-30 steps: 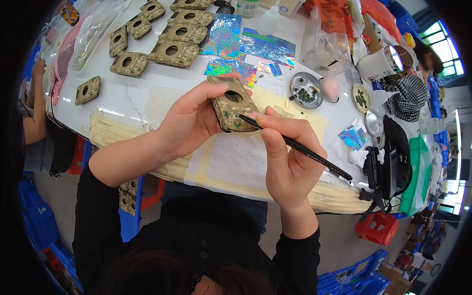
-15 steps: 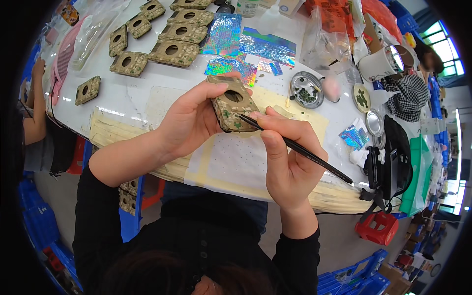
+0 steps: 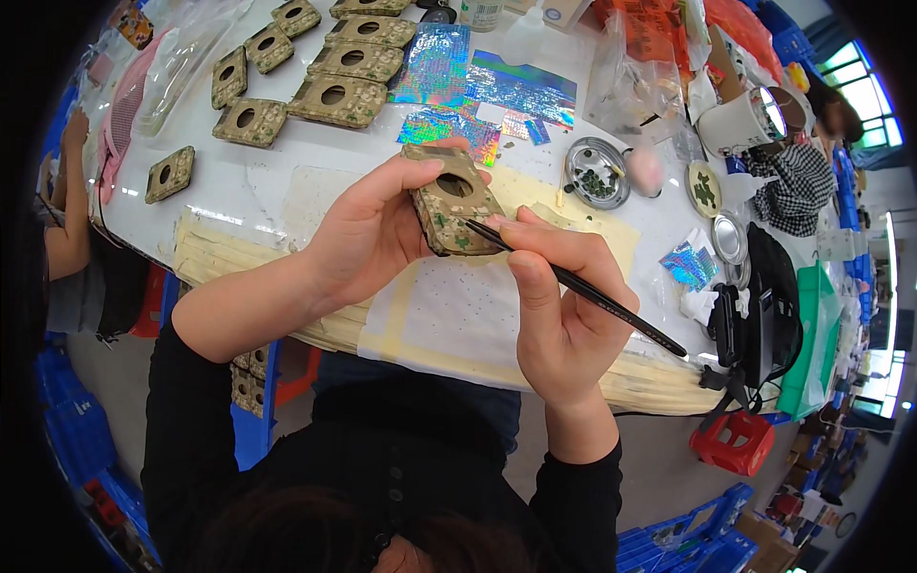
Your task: Painting camouflage patterns on small plastic toy tank hulls using a brush.
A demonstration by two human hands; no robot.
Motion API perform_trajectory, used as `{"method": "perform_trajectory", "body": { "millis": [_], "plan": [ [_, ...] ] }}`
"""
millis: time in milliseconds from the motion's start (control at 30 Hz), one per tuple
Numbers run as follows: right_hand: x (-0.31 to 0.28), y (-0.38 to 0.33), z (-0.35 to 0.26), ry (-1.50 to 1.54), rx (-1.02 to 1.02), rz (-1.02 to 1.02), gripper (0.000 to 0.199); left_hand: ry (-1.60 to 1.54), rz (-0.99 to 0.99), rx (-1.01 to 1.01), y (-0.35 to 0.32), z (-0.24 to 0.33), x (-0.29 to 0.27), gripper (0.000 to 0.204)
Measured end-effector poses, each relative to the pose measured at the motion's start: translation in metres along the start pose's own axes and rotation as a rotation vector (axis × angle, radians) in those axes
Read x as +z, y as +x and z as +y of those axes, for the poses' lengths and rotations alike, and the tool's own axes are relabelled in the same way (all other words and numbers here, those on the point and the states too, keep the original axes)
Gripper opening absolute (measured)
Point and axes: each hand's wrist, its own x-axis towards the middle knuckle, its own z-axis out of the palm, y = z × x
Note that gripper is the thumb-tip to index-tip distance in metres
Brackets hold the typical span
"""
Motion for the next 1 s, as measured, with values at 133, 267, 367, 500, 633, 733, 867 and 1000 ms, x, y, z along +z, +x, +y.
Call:
{"method": "perform_trajectory", "body": {
  "millis": [133, 267, 367, 500, 633, 733, 867, 1000],
  "plan": [
    [-0.0002, -0.0005, 0.0013, -0.006, -0.001, -0.001, 0.014, 0.002, 0.018, -0.001, 0.0003, 0.0001, 0.0009, 0.039],
    [-0.0001, -0.0006, 0.0015, 0.005, -0.008, -0.006, 0.014, 0.008, 0.023, -0.002, -0.0005, 0.0006, 0.0019, 0.039],
    [0.0002, -0.0006, 0.0015, 0.007, -0.012, -0.006, 0.014, 0.012, 0.017, 0.0, -0.0004, 0.0002, 0.0012, 0.04],
    [0.0006, -0.0005, 0.0022, 0.019, -0.016, -0.01, 0.014, 0.008, 0.01, 0.003, 0.0, 0.0001, 0.0004, 0.04],
    [0.0003, -0.0006, 0.0019, 0.01, -0.014, -0.016, 0.014, 0.003, 0.012, 0.004, 0.0001, -0.0001, 0.0006, 0.039],
    [0.0003, -0.0011, 0.0024, 0.02, -0.014, -0.012, 0.015, 0.009, 0.003, 0.002, 0.0011, -0.0008, -0.0008, 0.04],
    [0.0, -0.001, 0.0003, 0.005, -0.006, -0.009, 0.015, 0.013, 0.012, 0.004, 0.0003, -0.0003, -0.0003, 0.04],
    [-0.0003, -0.0012, -0.0006, -0.004, 0.005, -0.008, 0.016, 0.014, 0.003, 0.006, 0.0, 0.0001, 0.0001, 0.04]
  ]
}}
